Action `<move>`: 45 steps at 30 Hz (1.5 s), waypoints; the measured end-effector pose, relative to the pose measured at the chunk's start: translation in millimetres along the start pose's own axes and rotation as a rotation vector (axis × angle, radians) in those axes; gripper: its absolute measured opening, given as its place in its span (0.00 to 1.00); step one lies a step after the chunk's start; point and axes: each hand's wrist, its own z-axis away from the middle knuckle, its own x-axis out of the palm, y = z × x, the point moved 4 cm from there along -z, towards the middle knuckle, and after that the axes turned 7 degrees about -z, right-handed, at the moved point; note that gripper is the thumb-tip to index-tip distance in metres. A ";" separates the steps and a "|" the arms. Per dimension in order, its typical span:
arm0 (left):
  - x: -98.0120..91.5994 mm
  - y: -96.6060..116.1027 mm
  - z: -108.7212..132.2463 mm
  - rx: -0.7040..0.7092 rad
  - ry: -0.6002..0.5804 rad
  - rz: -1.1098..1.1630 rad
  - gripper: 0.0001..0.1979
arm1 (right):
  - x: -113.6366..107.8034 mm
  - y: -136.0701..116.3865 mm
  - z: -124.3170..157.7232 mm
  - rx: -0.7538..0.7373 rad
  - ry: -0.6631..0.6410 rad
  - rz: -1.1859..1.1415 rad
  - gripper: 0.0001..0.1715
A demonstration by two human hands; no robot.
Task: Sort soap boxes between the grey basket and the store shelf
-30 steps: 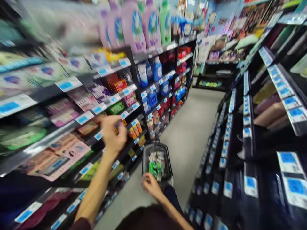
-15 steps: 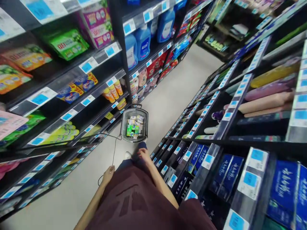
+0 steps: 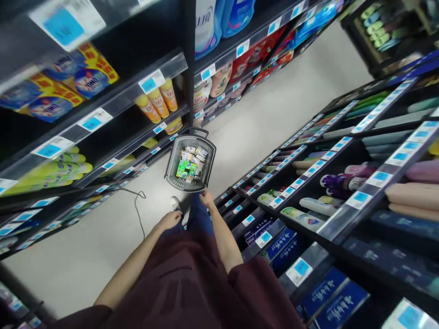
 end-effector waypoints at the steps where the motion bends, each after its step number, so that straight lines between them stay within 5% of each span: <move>1: 1.8 8.8 -12.8 0.017 -0.014 -0.011 0.14 | 4.1 2.7 -8.6 -0.001 -0.014 -0.004 0.14; 6: 5.7 26.3 -79.0 0.041 -0.060 -0.007 0.18 | 24.4 24.7 -43.4 -0.017 -0.063 0.030 0.23; 12: -8.8 -7.7 -164.2 -0.050 -0.101 0.015 0.18 | 37.8 57.4 -103.2 -0.060 -0.062 0.121 0.33; 19: -12.2 -57.7 -279.3 -0.165 -0.131 0.138 0.27 | 52.1 88.9 -239.2 -0.179 -0.114 0.159 0.40; 25: 26.1 -49.2 -350.3 -0.223 -0.030 0.259 0.25 | 62.8 102.3 -346.7 -0.270 -0.132 0.297 0.47; 29: 54.8 -33.3 -370.8 -0.219 0.003 0.274 0.21 | 80.5 103.8 -390.5 -0.229 -0.154 0.402 0.50; 37: 88.5 -34.4 -363.7 -0.149 -0.052 0.332 0.18 | 132.3 111.2 -444.0 -0.219 -0.117 0.577 0.34; 42: 83.0 -56.3 -345.8 -0.272 0.010 0.394 0.16 | 134.2 106.3 -433.6 -0.237 -0.120 0.596 0.26; 45: 76.1 -58.5 -326.3 -0.295 0.010 0.399 0.14 | 118.8 95.1 -404.7 -0.125 -0.222 0.496 0.33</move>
